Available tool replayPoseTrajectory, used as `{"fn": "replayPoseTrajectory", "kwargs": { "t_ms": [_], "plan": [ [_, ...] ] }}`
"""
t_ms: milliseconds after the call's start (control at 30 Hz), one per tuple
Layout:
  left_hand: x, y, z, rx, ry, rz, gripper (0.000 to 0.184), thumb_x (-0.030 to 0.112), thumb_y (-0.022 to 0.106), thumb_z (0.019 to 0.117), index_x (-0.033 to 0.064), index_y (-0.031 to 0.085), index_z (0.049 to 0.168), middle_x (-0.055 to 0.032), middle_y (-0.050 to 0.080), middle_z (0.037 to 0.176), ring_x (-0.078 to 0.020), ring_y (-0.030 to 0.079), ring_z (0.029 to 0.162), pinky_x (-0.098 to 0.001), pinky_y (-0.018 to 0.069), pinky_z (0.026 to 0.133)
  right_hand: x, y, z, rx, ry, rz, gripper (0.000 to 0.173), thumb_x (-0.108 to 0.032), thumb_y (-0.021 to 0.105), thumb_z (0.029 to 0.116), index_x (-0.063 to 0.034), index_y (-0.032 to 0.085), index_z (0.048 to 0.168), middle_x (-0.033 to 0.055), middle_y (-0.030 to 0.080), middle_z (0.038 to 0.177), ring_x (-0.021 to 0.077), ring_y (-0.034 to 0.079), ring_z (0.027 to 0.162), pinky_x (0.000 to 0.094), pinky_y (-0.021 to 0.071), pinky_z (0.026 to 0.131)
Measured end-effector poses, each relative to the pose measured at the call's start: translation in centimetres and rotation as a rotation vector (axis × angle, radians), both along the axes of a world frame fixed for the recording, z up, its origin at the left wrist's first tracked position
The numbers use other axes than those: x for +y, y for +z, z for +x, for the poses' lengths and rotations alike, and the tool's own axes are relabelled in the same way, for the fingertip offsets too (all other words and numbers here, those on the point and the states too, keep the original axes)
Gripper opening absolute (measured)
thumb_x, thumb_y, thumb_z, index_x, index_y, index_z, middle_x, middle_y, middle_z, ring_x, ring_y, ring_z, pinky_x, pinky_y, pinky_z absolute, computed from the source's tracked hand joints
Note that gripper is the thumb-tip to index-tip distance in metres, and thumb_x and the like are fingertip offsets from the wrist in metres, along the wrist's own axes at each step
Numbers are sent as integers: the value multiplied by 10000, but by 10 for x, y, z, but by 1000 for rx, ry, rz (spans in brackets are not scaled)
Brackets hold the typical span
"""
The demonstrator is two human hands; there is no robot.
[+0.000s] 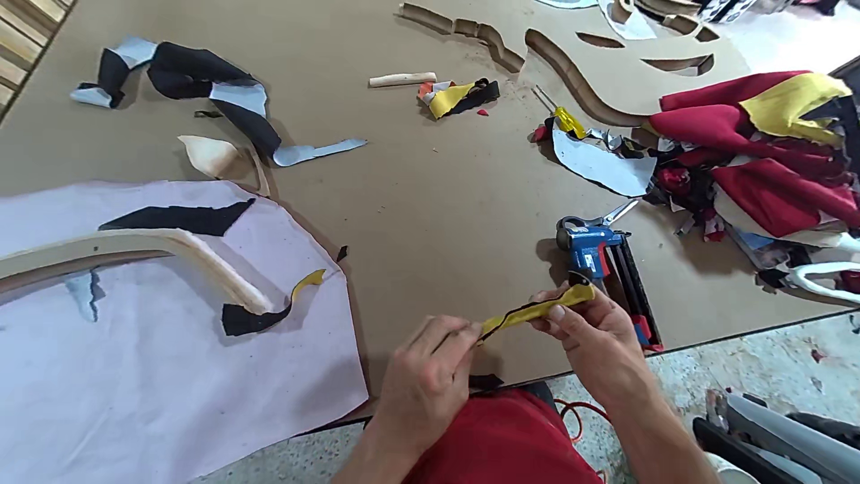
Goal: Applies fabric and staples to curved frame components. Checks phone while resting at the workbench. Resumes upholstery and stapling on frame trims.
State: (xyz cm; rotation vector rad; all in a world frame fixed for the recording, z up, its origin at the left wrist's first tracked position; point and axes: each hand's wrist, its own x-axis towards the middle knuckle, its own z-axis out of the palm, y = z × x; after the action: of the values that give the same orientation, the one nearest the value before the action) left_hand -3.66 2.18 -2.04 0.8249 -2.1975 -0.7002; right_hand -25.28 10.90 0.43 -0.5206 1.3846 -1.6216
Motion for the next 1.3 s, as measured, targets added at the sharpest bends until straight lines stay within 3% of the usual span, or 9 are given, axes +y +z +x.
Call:
{"fn": "replayPoseTrajectory", "kwargs": {
  "t_ms": [167, 267, 367, 500, 733, 933, 1167, 1233, 1300],
  "plan": [
    [-10, -72, 3, -221, 45, -57, 222, 228, 610, 979, 140, 809, 1023, -28, 739, 932, -185, 705, 917, -326, 605, 792, -24, -61, 4, 45, 3, 267, 181, 120, 548, 926, 10, 590, 1063, 154, 735, 978, 248, 726, 858, 408, 616, 812],
    [-7, -86, 0, -272, 79, -51, 213, 218, 614, 975, 128, 807, 987, -35, 714, 864, -206, 693, 870, -330, 599, 744, -34, -67, 3, 792, 102, 522, 169, -31, 758, 880, -59, 689, 1032, 44, 722, 987, 182, 690, 919, 411, 581, 792],
    [-1, -84, -4, -301, 103, -54, 197, 160, 613, 938, 120, 805, 955, -34, 697, 838, -211, 679, 852, -324, 591, 726, -32, -63, 4, 1362, 347, 395, 286, -199, 791, 833, -170, 763, 1117, 136, 640, 1275, 399, 581, 1187, 612, 510, 903],
    [-4, -73, -6, -360, 93, -28, 209, 223, 617, 958, 123, 798, 929, -33, 675, 803, -218, 676, 824, -329, 592, 700, -43, -81, 23, 1197, 631, 261, 264, -248, 751, 879, -260, 774, 1142, -19, 676, 1141, 134, 681, 987, 383, 611, 773],
    [-22, -34, -16, -576, 183, 615, 165, 324, 709, 941, 196, 809, 968, 30, 676, 891, -122, 657, 868, -351, 556, 824, -41, -96, 29, 1044, 466, 228, 160, -179, 756, 854, -253, 817, 983, -99, 685, 1002, 29, 656, 902, 287, 597, 744],
    [-32, -30, -14, -579, 186, 836, 154, 301, 696, 953, 192, 799, 990, 44, 690, 932, -88, 650, 833, -335, 549, 798, -42, -93, 30, 978, 460, 246, 139, -178, 775, 852, -246, 819, 964, -98, 683, 979, 29, 654, 870, 288, 599, 731],
    [-3, -52, -15, -365, 321, 627, 184, 257, 656, 943, 161, 812, 956, 35, 714, 897, -87, 680, 790, -327, 581, 731, -48, -72, 23, 892, 454, 388, 79, -237, 737, 901, -232, 814, 914, -97, 716, 1019, 45, 678, 901, 331, 601, 765],
    [2, -55, -17, -324, 347, 580, 193, 258, 649, 933, 154, 812, 944, 34, 712, 879, -82, 679, 762, -318, 586, 704, -29, -60, 7, 1066, 252, 374, 124, -234, 696, 923, -190, 799, 977, -30, 706, 1087, 95, 692, 884, 352, 620, 728],
    [4, -56, -20, -297, 375, 569, 184, 245, 659, 925, 143, 812, 939, 23, 714, 880, -85, 678, 741, -309, 589, 684, 2, -44, -25, 1277, 51, 483, 271, -249, 695, 933, -106, 759, 1154, 160, 657, 1192, 277, 695, 904, 474, 610, 710]
  ]
}}
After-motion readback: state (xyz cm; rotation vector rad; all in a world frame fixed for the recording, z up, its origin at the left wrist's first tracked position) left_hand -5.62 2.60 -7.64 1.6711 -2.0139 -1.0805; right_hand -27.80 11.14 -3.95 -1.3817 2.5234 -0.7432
